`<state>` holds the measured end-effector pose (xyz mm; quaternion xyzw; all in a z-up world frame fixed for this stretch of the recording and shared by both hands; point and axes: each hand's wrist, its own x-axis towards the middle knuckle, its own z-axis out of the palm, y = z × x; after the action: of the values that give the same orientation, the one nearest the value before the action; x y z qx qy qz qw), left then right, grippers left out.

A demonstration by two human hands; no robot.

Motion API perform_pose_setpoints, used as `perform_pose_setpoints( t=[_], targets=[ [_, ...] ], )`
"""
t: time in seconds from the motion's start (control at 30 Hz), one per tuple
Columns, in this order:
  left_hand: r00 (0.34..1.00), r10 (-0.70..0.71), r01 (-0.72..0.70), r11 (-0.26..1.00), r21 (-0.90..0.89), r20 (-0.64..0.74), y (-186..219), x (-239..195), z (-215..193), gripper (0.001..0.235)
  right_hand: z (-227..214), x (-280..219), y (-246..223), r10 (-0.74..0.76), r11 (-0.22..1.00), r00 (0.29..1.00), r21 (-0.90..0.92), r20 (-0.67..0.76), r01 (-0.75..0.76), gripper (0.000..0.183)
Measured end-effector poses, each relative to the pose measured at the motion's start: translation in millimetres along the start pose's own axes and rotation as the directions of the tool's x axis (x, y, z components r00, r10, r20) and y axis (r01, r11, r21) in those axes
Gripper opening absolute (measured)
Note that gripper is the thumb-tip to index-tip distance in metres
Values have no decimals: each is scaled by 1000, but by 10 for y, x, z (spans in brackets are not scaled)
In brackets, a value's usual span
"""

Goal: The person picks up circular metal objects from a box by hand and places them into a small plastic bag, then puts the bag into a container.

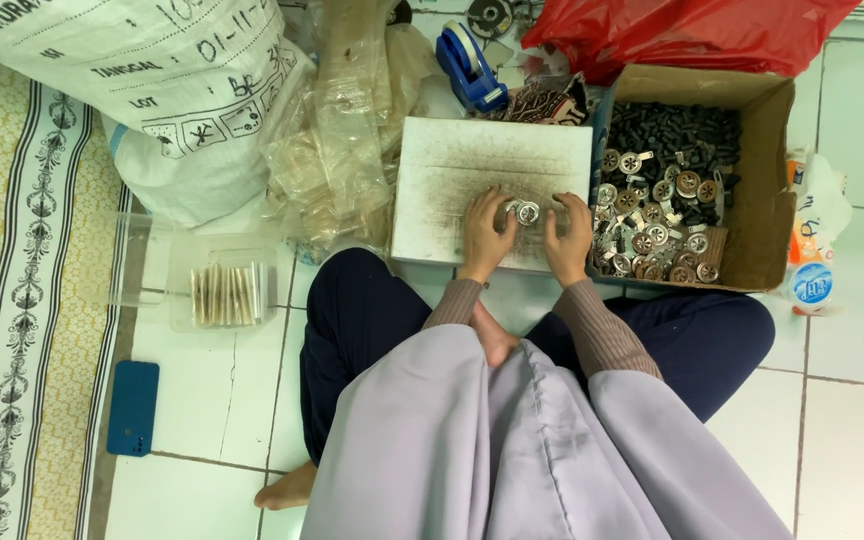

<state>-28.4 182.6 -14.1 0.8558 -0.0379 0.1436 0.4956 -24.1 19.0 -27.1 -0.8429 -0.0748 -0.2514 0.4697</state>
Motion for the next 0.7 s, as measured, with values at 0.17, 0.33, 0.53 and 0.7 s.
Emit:
perform_pose_setpoints(
  t=[0.17, 0.33, 0.53, 0.7],
  targets=[
    [994, 109, -107, 966, -234, -4, 565, -63, 641, 26, -648, 203, -36, 141, 975, 990, 176, -19, -136, 33],
    [951, 122, 29, 880, -475, 285, 1200, 36, 1271, 36, -1444, 515, 305, 454, 885, 875, 27, 168, -464, 46],
    [779, 4, 75, 992, -99, 627, 888, -86, 1979, 66, -1499, -76, 1661, 618, 756, 753, -429, 224, -494, 67],
    [531, -294, -92, 912, 399, 795, 437, -243, 2398, 79, -1336, -1, 1212, 756, 632, 466, -696, 459, -341, 78]
  ],
)
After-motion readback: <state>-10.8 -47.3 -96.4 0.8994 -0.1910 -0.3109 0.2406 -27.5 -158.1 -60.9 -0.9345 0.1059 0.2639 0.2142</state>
